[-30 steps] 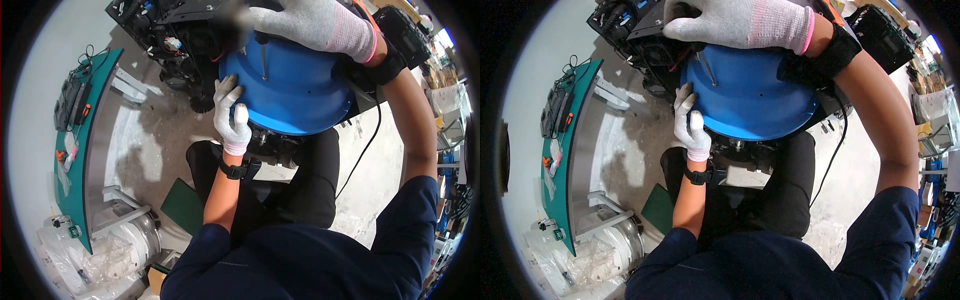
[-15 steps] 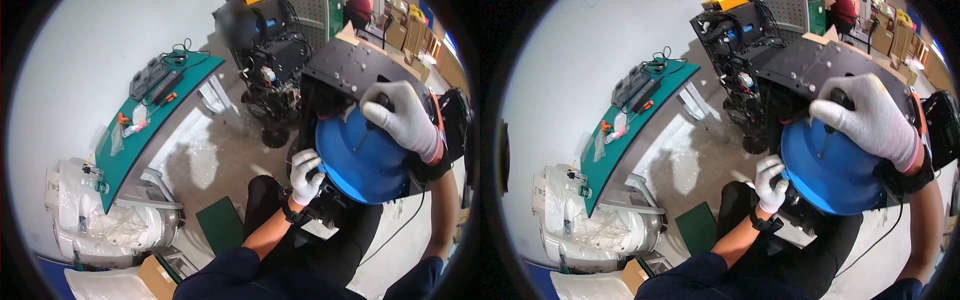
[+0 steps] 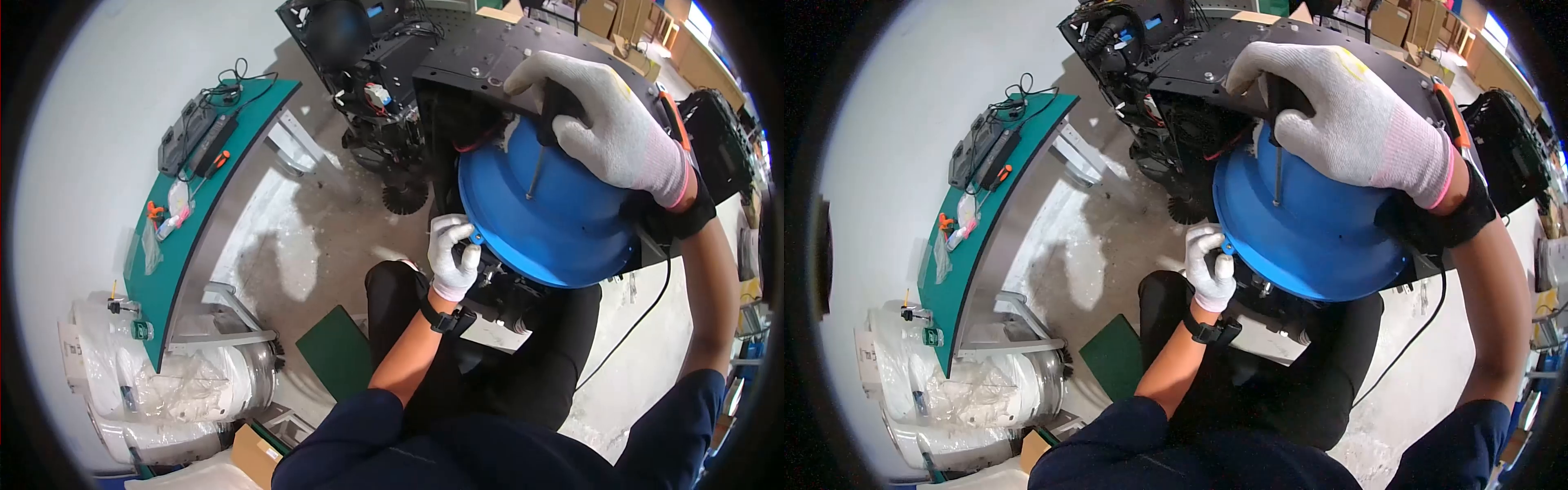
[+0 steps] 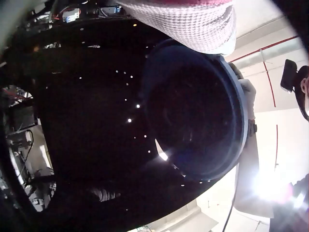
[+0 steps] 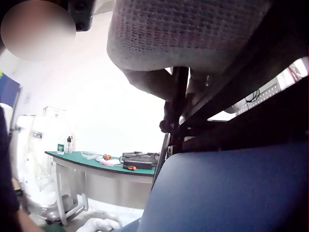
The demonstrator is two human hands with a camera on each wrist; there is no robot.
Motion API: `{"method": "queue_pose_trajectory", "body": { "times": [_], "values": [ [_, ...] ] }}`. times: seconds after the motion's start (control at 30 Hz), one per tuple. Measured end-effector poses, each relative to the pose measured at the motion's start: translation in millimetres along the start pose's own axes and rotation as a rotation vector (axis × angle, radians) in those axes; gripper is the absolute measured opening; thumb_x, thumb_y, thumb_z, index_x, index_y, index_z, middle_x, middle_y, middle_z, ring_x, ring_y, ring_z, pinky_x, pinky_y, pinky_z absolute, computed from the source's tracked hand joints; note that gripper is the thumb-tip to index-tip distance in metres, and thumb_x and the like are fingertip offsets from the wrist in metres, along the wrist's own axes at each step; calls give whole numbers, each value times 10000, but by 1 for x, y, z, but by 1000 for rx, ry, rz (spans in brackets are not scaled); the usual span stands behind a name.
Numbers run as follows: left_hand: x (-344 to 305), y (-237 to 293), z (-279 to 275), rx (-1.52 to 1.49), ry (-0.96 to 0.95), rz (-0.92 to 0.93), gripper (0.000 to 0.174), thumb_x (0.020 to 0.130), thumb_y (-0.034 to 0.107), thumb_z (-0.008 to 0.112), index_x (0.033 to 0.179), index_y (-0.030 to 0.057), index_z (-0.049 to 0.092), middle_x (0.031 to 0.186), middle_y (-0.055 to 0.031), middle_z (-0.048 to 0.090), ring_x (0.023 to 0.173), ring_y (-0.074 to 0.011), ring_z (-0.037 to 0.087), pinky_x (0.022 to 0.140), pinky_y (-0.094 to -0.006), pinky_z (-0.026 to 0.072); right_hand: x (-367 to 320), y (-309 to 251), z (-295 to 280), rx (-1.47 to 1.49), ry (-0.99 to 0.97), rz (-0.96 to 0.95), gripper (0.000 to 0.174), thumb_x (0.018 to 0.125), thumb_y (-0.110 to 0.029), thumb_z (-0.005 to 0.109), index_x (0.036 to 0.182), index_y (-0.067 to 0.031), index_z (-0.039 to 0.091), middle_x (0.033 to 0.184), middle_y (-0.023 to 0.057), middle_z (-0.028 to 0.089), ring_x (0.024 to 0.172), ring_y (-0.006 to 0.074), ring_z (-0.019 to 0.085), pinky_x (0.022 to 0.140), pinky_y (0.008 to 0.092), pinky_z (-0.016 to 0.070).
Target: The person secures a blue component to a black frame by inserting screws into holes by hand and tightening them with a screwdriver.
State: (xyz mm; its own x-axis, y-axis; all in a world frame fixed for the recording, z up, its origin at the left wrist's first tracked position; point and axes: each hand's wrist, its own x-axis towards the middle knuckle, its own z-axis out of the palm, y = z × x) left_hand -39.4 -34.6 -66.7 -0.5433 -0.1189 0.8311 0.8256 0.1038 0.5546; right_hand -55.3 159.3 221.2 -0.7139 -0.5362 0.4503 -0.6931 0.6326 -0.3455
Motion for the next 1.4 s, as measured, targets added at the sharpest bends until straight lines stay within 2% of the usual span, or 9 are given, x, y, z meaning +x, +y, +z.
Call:
{"method": "queue_pose_trajectory", "body": {
  "times": [0.07, 0.2, 0.4, 0.5, 0.67, 0.87, 0.97, 1.2, 1.4],
  "values": [
    [-3, -1, 2, -82, -6, -47, 228, 927, 175, 622, 1099, 31, 584, 1019, -150, 622, 892, -268, 605, 800, -374, 513, 2, -1, -3, 42, -6, -24, 212, 844, -63, 574, 1021, 6, 667, 835, 130, 665, 810, 223, 672, 788, 342, 521],
    [-21, -5, -1, -172, -50, -157, 277, 939, 174, 577, 1163, 17, 531, 1070, -145, 600, 918, -221, 584, 836, -349, 494, 4, 0, 1, -15, 59, 46, 204, 917, -194, 668, 946, 7, 682, 799, 124, 669, 768, 215, 675, 767, 345, 526],
    [-31, -11, 0, -180, -74, -219, 359, 972, 233, 561, 1228, -5, 478, 1143, -146, 576, 1000, -208, 565, 928, -357, 475, 2, -4, 1, 65, 15, 77, 313, 815, -5, 512, 1092, -1, 658, 711, 87, 581, 712, 195, 619, 760, 341, 516],
    [-33, -11, -1, -174, -76, -217, 351, 972, 219, 552, 1231, -5, 476, 1158, -144, 571, 1006, -208, 564, 938, -362, 475, 1, 1, 3, 43, 83, -18, 246, 870, -55, 576, 1092, 5, 664, 763, 99, 643, 740, 197, 649, 768, 335, 524],
    [-35, -14, 0, -148, -62, -193, 341, 969, 196, 549, 1234, -7, 481, 1183, -140, 566, 1023, -200, 567, 951, -355, 476, 3, -8, -3, 58, -41, 220, 305, 935, -246, 685, 1113, 1, 675, 920, 140, 731, 840, 213, 710, 812, 317, 545],
    [-39, -12, 2, -155, -51, -225, 347, 918, 101, 493, 1244, -14, 481, 1211, -132, 554, 1030, -192, 571, 964, -348, 479, 1, 5, 12, 4, 198, -106, 257, 912, -146, 625, 1122, -5, 672, 860, 117, 710, 833, 189, 706, 799, 317, 544],
    [-39, -13, 1, -156, -58, -239, 340, 935, 119, 495, 1248, -13, 475, 1216, -135, 551, 1068, -208, 565, 999, -361, 461, 1, -6, -6, 82, -90, 129, 324, 869, -120, 551, 1151, 20, 626, 889, 108, 677, 855, 162, 648, 830, 309, 513],
    [-41, -12, -1, -125, -75, -256, 361, 952, 121, 500, 1282, -19, 457, 1212, -129, 551, 1087, -217, 565, 1005, -360, 456, 3, 3, 3, 8, 82, 1, 304, 958, -297, 652, 1007, -1, 700, 843, 150, 720, 803, 253, 713, 780, 355, 540],
    [-44, -22, 2, -151, -68, -174, 357, 943, 68, 512, 1288, -14, 466, 1224, -128, 555, 1091, -209, 569, 1004, -352, 458, 3, 1, 0, -66, 63, 102, 346, 979, -340, 635, 1012, -5, 712, 829, 164, 711, 788, 283, 706, 793, 370, 540]
  ]
}}
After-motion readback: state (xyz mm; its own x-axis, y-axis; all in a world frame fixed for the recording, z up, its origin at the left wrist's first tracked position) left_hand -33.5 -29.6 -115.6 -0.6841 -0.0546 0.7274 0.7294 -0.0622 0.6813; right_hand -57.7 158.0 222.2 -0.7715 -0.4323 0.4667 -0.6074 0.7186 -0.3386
